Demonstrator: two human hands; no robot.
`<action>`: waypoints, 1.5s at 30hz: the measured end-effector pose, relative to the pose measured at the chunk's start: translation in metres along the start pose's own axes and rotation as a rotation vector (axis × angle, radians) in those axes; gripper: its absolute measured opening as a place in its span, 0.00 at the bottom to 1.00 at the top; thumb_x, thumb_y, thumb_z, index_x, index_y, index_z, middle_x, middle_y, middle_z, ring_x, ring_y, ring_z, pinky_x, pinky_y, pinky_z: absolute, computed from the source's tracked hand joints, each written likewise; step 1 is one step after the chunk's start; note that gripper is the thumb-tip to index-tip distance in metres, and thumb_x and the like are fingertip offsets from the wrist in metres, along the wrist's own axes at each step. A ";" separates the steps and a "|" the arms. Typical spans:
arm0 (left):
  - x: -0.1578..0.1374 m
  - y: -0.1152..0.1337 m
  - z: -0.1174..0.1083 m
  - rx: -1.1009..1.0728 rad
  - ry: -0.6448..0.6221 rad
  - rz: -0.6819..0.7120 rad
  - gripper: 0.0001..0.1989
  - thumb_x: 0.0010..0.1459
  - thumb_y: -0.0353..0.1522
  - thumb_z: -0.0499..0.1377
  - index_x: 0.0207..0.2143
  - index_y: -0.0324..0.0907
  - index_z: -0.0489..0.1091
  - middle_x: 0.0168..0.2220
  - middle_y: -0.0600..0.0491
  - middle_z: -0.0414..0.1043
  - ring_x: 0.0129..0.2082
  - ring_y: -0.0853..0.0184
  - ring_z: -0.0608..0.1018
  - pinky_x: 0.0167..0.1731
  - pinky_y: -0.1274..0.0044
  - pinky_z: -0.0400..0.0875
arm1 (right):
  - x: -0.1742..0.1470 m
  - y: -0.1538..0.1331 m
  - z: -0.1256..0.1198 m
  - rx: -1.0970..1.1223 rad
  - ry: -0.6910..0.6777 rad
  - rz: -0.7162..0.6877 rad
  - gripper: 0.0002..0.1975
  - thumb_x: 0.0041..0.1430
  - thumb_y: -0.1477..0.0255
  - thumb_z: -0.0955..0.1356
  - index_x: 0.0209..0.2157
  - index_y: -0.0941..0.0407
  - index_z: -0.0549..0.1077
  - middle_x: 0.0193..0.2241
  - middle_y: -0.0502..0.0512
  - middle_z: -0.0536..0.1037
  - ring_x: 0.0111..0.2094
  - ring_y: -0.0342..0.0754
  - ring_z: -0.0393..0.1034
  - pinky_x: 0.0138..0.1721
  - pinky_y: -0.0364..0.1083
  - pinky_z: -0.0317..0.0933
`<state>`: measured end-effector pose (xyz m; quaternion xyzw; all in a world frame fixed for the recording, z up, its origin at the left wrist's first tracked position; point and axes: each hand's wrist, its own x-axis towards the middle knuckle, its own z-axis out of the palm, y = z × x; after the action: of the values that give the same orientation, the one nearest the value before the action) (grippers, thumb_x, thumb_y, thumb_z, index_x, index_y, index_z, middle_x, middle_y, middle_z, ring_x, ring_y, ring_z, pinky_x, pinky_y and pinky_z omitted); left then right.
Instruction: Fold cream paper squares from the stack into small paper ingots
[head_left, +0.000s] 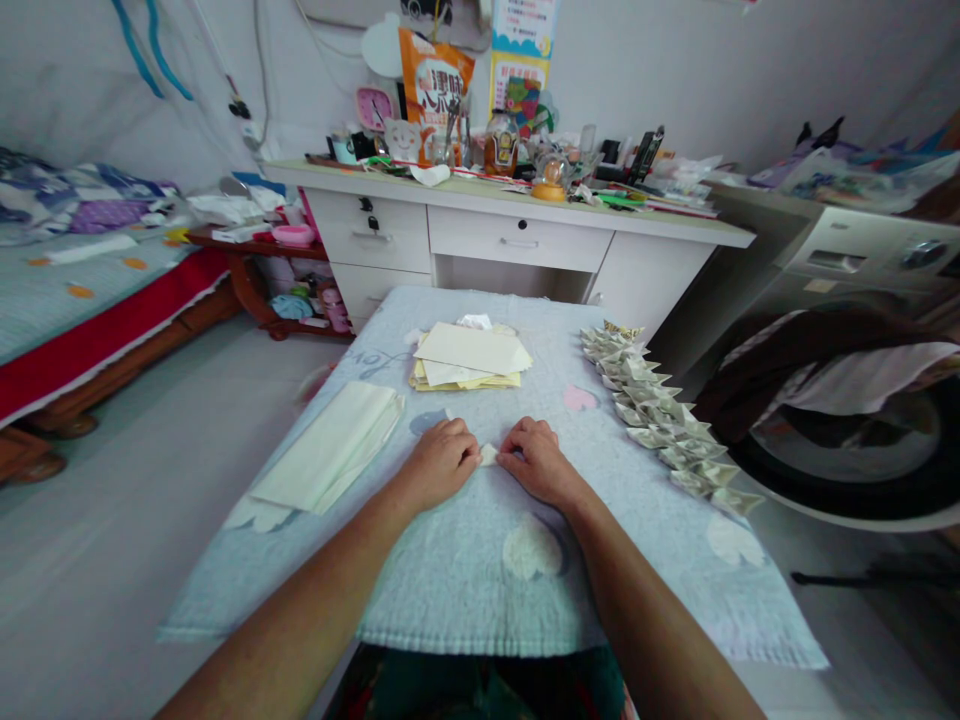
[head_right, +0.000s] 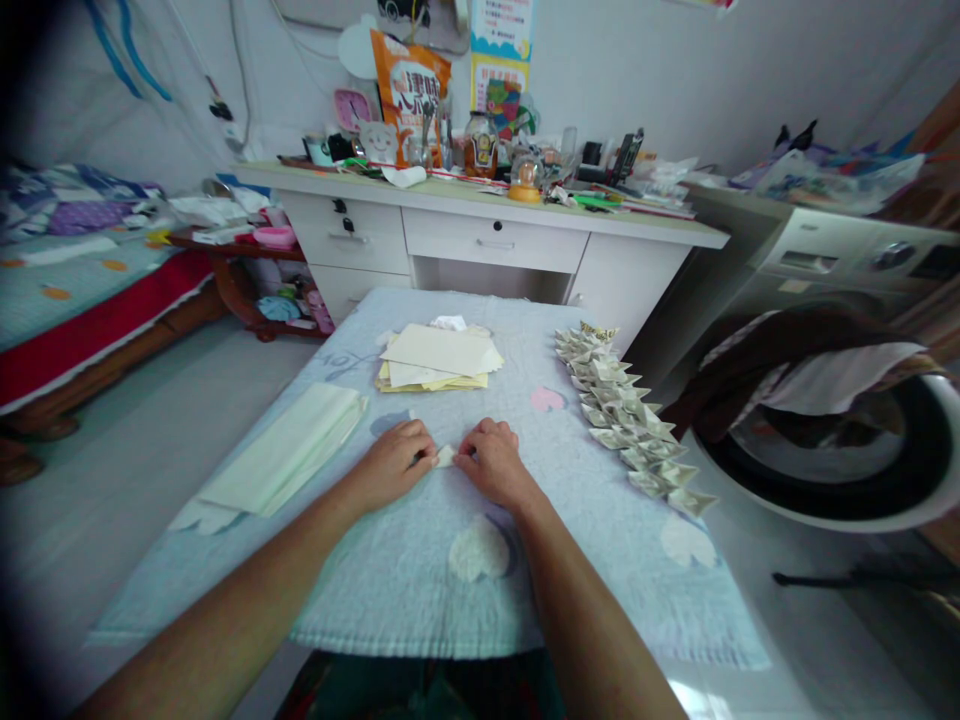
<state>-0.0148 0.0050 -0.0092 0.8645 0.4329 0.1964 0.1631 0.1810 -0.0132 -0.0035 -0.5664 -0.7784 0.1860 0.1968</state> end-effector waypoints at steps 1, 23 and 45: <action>0.000 0.000 0.001 0.015 0.005 -0.004 0.08 0.57 0.31 0.55 0.25 0.40 0.69 0.30 0.52 0.66 0.36 0.64 0.70 0.38 0.73 0.63 | 0.000 -0.001 0.001 -0.016 0.003 0.011 0.05 0.57 0.70 0.69 0.30 0.56 0.75 0.35 0.53 0.70 0.40 0.48 0.60 0.41 0.47 0.49; -0.002 0.004 0.008 0.075 0.073 -0.119 0.03 0.54 0.31 0.57 0.33 0.44 0.69 0.38 0.52 0.65 0.41 0.60 0.66 0.41 0.68 0.61 | 0.004 -0.006 0.009 -0.135 0.036 0.154 0.08 0.55 0.67 0.69 0.26 0.56 0.74 0.35 0.55 0.68 0.40 0.50 0.58 0.39 0.47 0.48; 0.004 0.003 0.009 -0.026 -0.035 -0.128 0.06 0.56 0.30 0.55 0.34 0.46 0.71 0.39 0.53 0.66 0.42 0.61 0.67 0.45 0.67 0.61 | 0.001 -0.011 0.013 -0.190 0.062 0.125 0.14 0.55 0.58 0.69 0.31 0.55 0.72 0.37 0.56 0.67 0.41 0.52 0.57 0.40 0.48 0.48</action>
<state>-0.0060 0.0055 -0.0149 0.8361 0.4819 0.1761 0.1940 0.1648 -0.0163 -0.0090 -0.6355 -0.7491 0.1057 0.1542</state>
